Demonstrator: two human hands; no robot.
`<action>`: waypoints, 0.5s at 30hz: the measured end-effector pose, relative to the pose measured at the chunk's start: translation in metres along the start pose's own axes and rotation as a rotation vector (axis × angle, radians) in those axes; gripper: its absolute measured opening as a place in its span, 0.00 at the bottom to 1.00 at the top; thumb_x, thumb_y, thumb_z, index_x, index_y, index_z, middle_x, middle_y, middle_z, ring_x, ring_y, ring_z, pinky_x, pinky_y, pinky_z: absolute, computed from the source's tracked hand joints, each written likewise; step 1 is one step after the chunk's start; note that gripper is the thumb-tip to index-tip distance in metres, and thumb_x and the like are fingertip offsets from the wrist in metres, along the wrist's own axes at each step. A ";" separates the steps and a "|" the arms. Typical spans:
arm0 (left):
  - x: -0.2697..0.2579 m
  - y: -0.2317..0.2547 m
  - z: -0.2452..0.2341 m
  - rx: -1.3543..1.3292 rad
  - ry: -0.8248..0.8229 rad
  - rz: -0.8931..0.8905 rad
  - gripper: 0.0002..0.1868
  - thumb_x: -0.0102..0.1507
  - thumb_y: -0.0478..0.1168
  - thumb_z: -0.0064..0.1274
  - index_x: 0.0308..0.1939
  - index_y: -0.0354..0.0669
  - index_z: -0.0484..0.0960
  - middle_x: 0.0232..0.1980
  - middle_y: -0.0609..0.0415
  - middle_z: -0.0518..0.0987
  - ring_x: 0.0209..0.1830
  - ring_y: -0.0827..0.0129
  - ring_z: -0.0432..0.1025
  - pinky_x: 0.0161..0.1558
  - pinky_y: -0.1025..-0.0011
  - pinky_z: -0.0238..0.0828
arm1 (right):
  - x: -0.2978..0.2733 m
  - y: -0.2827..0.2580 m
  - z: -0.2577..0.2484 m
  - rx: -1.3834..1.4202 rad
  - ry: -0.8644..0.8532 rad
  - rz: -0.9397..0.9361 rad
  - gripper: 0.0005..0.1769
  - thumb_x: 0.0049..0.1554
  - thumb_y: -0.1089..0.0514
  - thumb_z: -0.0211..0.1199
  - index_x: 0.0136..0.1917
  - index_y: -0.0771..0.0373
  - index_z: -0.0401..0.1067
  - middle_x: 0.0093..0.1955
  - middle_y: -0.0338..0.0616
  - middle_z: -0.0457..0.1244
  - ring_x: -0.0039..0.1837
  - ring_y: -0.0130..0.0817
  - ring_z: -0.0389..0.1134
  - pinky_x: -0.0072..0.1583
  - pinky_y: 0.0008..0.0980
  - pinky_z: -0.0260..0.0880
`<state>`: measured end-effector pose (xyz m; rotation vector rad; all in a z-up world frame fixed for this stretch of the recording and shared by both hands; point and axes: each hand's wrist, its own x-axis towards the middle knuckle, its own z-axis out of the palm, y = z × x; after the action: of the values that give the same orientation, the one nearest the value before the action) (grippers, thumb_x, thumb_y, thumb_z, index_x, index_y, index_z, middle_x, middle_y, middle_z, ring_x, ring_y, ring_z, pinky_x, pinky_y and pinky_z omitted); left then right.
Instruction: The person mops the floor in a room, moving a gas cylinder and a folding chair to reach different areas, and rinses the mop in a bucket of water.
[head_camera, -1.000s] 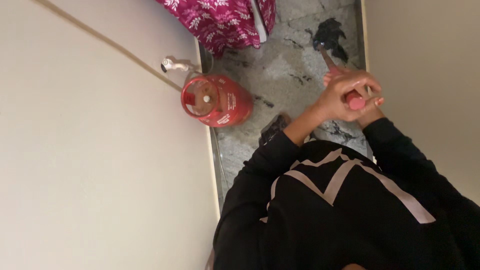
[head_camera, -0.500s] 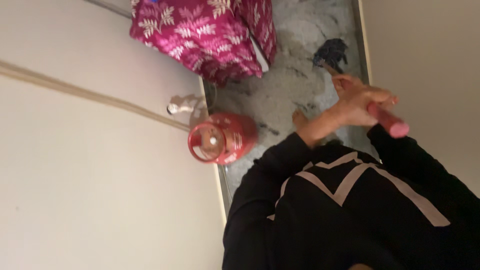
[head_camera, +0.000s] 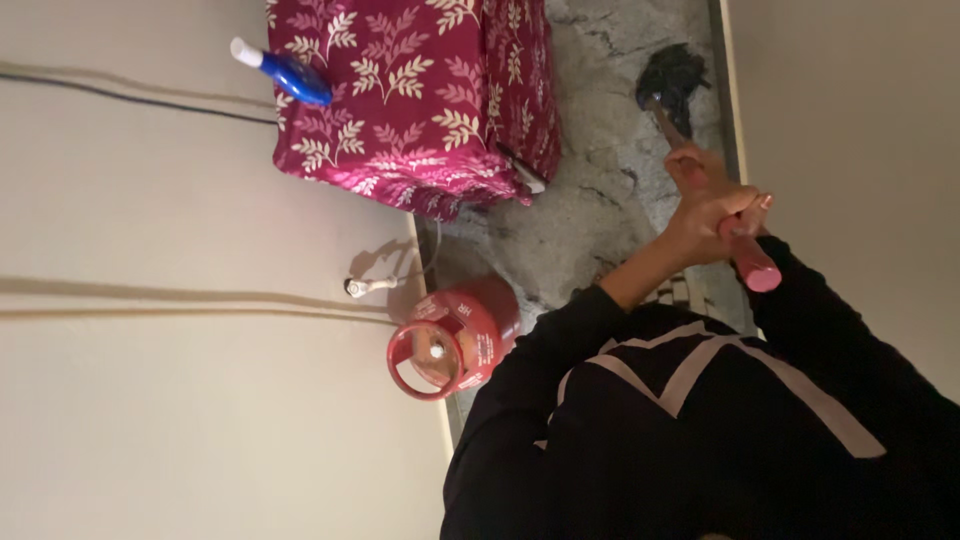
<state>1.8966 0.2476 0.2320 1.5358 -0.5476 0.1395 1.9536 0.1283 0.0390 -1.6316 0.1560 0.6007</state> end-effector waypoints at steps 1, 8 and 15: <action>0.008 -0.005 -0.004 -0.001 -0.003 -0.008 0.19 0.70 0.41 0.52 0.26 0.40 0.66 0.21 0.54 0.66 0.19 0.70 0.62 0.27 0.71 0.60 | 0.009 -0.007 0.000 -0.003 -0.001 0.003 0.16 0.59 0.55 0.60 0.54 0.70 0.68 0.45 0.54 0.58 0.44 0.46 0.59 0.44 0.42 0.59; 0.082 -0.047 -0.045 0.125 0.022 0.041 0.14 0.67 0.40 0.52 0.30 0.38 0.69 0.29 0.48 0.72 0.26 0.61 0.70 0.33 0.66 0.67 | 0.104 -0.057 -0.019 -0.039 -0.016 0.004 0.16 0.59 0.55 0.60 0.55 0.69 0.68 0.47 0.54 0.58 0.46 0.47 0.59 0.46 0.42 0.58; 0.199 -0.123 -0.089 0.292 -0.054 -0.019 0.14 0.57 0.44 0.60 0.27 0.39 0.74 0.28 0.47 0.77 0.29 0.53 0.74 0.35 0.60 0.69 | 0.233 -0.112 -0.060 -0.118 -0.065 0.014 0.17 0.59 0.55 0.61 0.56 0.68 0.68 0.48 0.55 0.58 0.48 0.48 0.58 0.48 0.42 0.58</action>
<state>2.1438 0.2777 0.2086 1.8326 -0.5736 0.1697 2.2188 0.1458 0.0320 -1.7236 0.0856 0.6839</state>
